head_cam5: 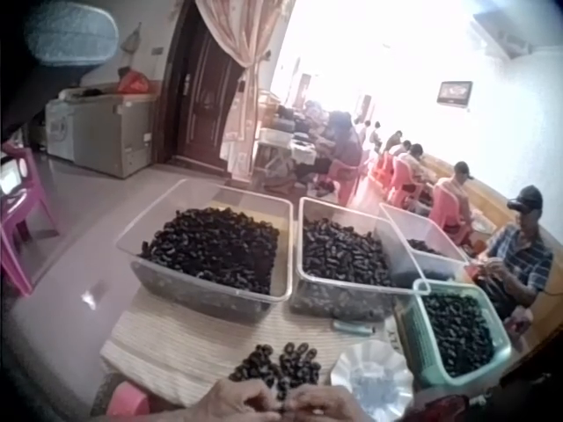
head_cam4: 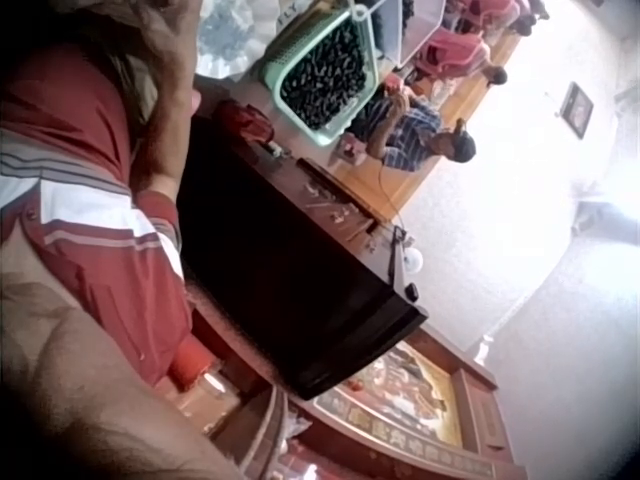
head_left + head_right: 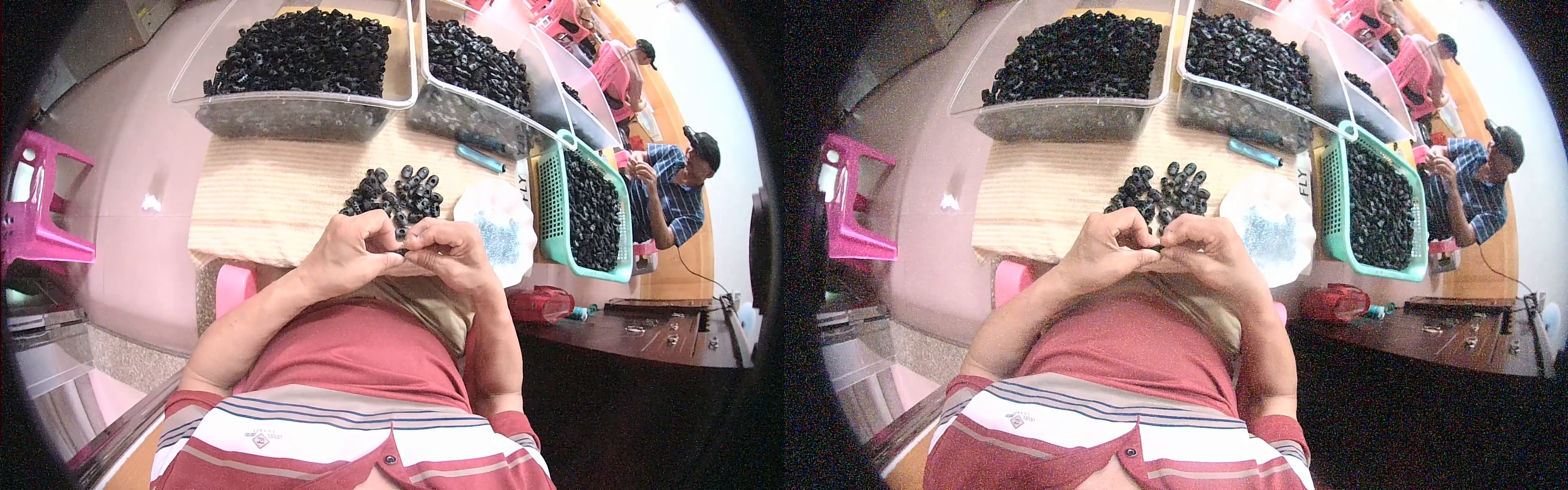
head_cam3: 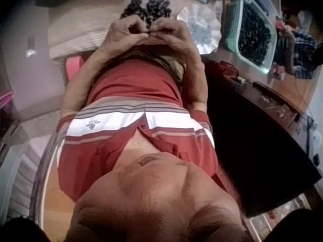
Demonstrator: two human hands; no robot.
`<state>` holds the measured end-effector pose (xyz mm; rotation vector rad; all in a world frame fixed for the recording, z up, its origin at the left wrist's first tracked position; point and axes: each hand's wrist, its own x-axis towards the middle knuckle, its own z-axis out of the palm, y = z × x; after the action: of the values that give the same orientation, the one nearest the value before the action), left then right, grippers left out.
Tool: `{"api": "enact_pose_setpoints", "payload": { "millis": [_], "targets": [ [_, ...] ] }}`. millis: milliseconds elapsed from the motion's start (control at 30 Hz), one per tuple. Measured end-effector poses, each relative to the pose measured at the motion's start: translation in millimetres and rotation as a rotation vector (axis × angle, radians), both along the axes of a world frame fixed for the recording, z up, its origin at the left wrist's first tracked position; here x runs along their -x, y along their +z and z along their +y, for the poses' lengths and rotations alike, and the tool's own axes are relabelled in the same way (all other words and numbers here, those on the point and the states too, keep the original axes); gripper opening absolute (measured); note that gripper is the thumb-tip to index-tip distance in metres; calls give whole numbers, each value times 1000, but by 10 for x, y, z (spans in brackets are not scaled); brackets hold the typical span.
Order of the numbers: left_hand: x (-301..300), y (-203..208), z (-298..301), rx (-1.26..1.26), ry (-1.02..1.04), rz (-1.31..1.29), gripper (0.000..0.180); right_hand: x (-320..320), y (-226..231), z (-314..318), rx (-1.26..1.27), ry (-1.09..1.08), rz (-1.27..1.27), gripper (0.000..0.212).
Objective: The person picks up a black plastic component and a small blue bead by hand, fits the bead into the component, and places the assembled piece onto a pile on the table.
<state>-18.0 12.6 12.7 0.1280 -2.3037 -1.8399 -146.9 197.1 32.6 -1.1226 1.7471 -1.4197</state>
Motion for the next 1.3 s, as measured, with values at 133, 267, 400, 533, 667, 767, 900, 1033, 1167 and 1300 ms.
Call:
{"api": "enact_pose_setpoints", "payload": {
  "millis": [133, 267, 400, 533, 667, 767, 900, 1033, 1167, 1300],
  "targets": [
    [20, -28, -27, -77, -32, -18, 18, 18, -32, -3, 40, 28, -74, 10],
    [56, -74, -40, -220, 35, -58, 17, -27, -46, -44, 40, -47, 31, 12],
    [76, -129, -56, -282, 51, -26, 17, -75, -78, -125, 122, -110, 287, 15],
    [91, -137, -62, -328, 73, -16, 17, -110, -117, -169, 200, -153, 325, 16],
    [100, -138, -65, -377, 78, -10, 18, -139, -97, -182, 189, -196, 482, 22],
    [109, -159, -59, -421, 70, 1, 18, -152, -74, -195, 209, -205, 737, 28],
    [109, -153, -67, -411, 77, -16, 19, -197, 33, -232, 182, -159, 958, 38],
    [114, -195, -71, -450, 89, 3, 20, -238, 76, -252, 172, -112, 1006, 44],
    [102, -141, -68, -469, 69, 5, 20, -232, -31, -253, 183, -133, 1123, 45],
    [94, -135, -74, -475, 57, -20, 22, -227, -109, -253, 222, -147, 1168, 44]
  ]
}}
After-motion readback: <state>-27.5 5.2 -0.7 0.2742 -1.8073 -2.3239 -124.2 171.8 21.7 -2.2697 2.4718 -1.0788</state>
